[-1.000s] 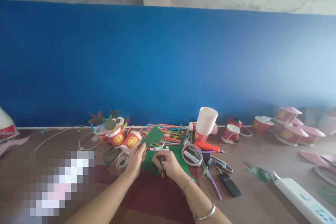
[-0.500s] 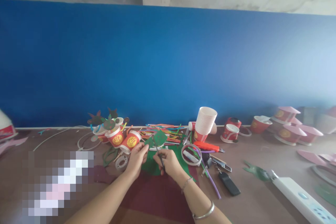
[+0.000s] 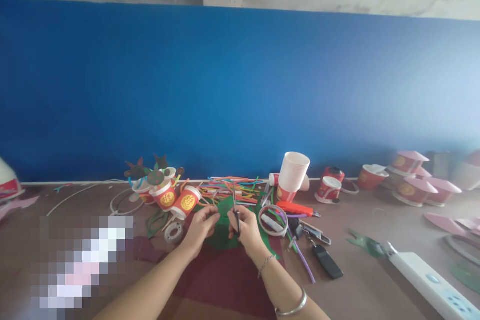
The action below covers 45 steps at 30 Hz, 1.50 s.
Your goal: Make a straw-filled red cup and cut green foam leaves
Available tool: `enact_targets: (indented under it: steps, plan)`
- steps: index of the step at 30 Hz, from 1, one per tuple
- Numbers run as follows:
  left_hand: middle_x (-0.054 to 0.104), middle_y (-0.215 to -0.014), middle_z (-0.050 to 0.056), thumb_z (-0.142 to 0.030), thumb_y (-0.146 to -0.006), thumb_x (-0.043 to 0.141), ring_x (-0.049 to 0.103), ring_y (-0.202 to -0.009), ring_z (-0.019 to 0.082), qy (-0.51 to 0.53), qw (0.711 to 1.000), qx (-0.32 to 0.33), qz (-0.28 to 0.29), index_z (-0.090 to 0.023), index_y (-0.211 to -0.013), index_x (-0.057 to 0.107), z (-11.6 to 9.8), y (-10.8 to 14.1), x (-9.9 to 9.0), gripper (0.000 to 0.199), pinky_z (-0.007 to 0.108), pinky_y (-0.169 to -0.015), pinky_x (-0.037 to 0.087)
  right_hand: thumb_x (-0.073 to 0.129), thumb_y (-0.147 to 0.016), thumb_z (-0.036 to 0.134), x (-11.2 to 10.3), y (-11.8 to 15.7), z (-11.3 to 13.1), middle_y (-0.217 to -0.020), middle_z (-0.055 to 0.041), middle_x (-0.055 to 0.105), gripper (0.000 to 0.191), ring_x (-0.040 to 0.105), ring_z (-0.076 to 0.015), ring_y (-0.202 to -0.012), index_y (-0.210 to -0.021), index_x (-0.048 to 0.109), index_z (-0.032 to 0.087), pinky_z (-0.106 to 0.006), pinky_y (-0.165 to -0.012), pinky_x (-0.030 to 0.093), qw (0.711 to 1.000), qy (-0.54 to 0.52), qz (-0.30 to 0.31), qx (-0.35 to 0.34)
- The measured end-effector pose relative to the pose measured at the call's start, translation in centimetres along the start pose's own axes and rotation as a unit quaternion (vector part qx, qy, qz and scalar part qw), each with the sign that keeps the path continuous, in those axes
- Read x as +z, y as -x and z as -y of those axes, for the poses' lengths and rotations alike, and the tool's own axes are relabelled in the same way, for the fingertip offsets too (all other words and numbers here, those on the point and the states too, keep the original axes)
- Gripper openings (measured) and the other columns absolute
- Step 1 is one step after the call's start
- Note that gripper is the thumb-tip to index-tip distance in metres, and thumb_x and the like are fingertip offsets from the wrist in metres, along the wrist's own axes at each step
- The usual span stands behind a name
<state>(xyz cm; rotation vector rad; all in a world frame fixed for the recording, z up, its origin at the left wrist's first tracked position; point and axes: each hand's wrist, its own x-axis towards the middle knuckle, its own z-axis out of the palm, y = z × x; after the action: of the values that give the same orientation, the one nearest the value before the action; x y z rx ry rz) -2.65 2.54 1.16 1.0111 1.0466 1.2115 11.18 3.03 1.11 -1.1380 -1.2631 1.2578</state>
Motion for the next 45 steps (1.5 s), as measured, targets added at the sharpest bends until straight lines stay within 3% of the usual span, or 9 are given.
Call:
enact_targets:
  steps: [5,13,23,35,45]
  plan:
    - [0.038,-0.051,-0.007,-0.036,-0.067,0.063,0.026,-0.04,0.004,-0.04,0.998,0.044,-0.013,-0.016,-0.069,0.057,0.5,-0.3,-0.4,0.021,0.018,-0.038,0.018,0.061,-0.069,0.049,-0.1,0.0,0.0,-0.041,0.0073,0.048,0.035,0.046,-0.0076,-0.031,-0.076,0.051,0.016,-0.014,-0.027,0.021,1.0,-0.008,-0.002,-0.01]
    - [0.034,-0.046,-0.009,-0.041,-0.067,0.064,0.027,-0.04,0.005,-0.041,0.997,0.06,-0.037,-0.017,-0.063,0.05,0.0,0.0,-0.2,0.027,0.02,-0.04,0.018,0.065,-0.066,0.05,0.2,0.1,0.0,-0.042,0.0065,0.05,0.037,0.049,-0.009,-0.033,-0.076,0.052,0.017,-0.015,-0.029,0.024,1.0,0.0,0.022,-0.003]
    - [0.037,-0.049,-0.008,-0.041,-0.074,0.057,0.03,-0.043,0.006,0.002,0.99,0.094,-0.103,-0.019,-0.062,0.043,-0.2,0.3,-0.2,0.029,0.019,-0.043,0.025,0.063,-0.071,0.042,1.0,1.0,0.2,-0.05,0.0049,0.053,0.028,0.052,-0.0095,-0.043,-0.077,0.054,0.016,-0.018,-0.04,0.04,0.989,0.046,0.142,-0.019]
    - [0.042,-0.054,-0.008,-0.039,-0.072,0.061,0.03,-0.043,0.004,0.031,0.996,0.064,-0.055,-0.017,-0.066,0.048,-0.5,0.8,0.5,0.026,0.018,-0.044,0.024,0.064,-0.07,0.041,0.9,0.9,0.3,-0.045,0.0063,0.05,0.028,0.048,-0.0072,-0.035,-0.07,0.051,0.016,-0.016,-0.034,0.035,0.988,0.039,0.149,-0.017]
    - [0.039,-0.055,-0.008,-0.039,-0.071,0.062,0.031,-0.046,0.004,0.042,0.996,0.065,-0.048,-0.017,-0.066,0.046,-0.6,0.8,0.4,0.028,0.017,-0.043,0.024,0.062,-0.072,0.04,1.1,1.1,0.5,-0.039,0.0078,0.047,0.028,0.043,-0.0062,-0.029,-0.065,0.048,0.017,-0.014,-0.029,0.028,0.988,0.048,0.143,-0.018]
